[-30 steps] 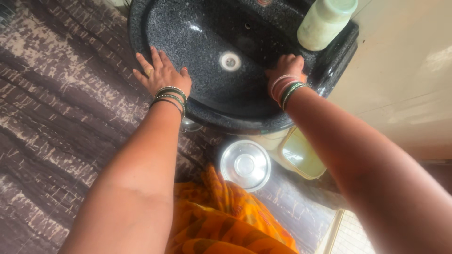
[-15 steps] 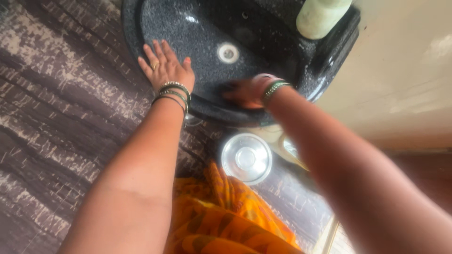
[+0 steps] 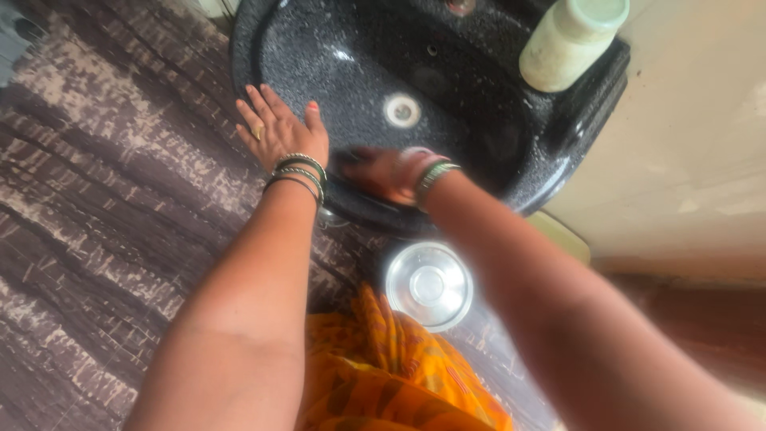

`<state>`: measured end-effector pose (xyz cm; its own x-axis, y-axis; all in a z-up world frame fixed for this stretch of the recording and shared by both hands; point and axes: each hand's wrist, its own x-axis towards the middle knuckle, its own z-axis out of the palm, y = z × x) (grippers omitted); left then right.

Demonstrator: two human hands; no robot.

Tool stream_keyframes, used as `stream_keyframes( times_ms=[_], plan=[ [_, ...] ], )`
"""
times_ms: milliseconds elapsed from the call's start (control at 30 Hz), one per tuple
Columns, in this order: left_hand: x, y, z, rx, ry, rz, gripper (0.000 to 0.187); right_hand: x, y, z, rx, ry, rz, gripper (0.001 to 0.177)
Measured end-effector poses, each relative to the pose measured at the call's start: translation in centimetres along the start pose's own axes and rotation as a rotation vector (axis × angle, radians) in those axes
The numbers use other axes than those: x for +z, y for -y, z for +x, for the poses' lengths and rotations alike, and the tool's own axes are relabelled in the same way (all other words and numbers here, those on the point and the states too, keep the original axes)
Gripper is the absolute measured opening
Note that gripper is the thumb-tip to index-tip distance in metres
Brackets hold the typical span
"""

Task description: The person scrubs a black bathroom sink with a small dark scrubber, repeatedly rinsing it under the tap and wiping the basin and drain area. A yellow bucket and a white bottle are present on the sink edge.

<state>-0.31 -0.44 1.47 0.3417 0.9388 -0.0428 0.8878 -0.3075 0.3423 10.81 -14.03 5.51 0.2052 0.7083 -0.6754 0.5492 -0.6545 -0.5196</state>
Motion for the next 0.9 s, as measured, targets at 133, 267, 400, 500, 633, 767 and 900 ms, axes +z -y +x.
stream_keyframes(
  times_ms=[133, 267, 400, 500, 633, 767, 900],
  plan=[
    [-0.3, 0.0, -0.2, 0.023, 0.008, 0.033, 0.083, -3.2, -5.9, -1.6, 0.375, -0.107, -0.768, 0.069],
    [-0.2, 0.1, -0.4, 0.03, 0.033, 0.037, 0.085, -2.9, -6.5, -1.5, 0.471, -0.303, -0.818, 0.064],
    [0.0, 0.1, -0.2, 0.048, 0.011, 0.03, 0.086, 0.2, 0.1, 0.1, 0.323, -0.204, -0.307, 0.072],
    [-0.1, 0.4, 0.0, 0.07, 0.025, 0.018, 0.087, 1.4, 3.9, 0.6, 0.115, -0.146, -0.021, 0.072],
    [-0.4, 1.0, 1.4, 0.137, 0.057, 0.051, 0.089, -0.1, 2.0, -1.2, 0.028, -0.048, -0.223, 0.067],
    [-0.4, 1.8, 3.1, 0.187, 0.04, 0.056, 0.09, -2.5, -2.7, -3.7, 0.262, 0.073, -0.717, 0.068],
    [0.0, 2.0, 4.5, 0.214, 0.024, 0.057, 0.09, -1.6, -2.3, -1.8, 0.385, 0.115, -0.981, 0.081]
  ],
)
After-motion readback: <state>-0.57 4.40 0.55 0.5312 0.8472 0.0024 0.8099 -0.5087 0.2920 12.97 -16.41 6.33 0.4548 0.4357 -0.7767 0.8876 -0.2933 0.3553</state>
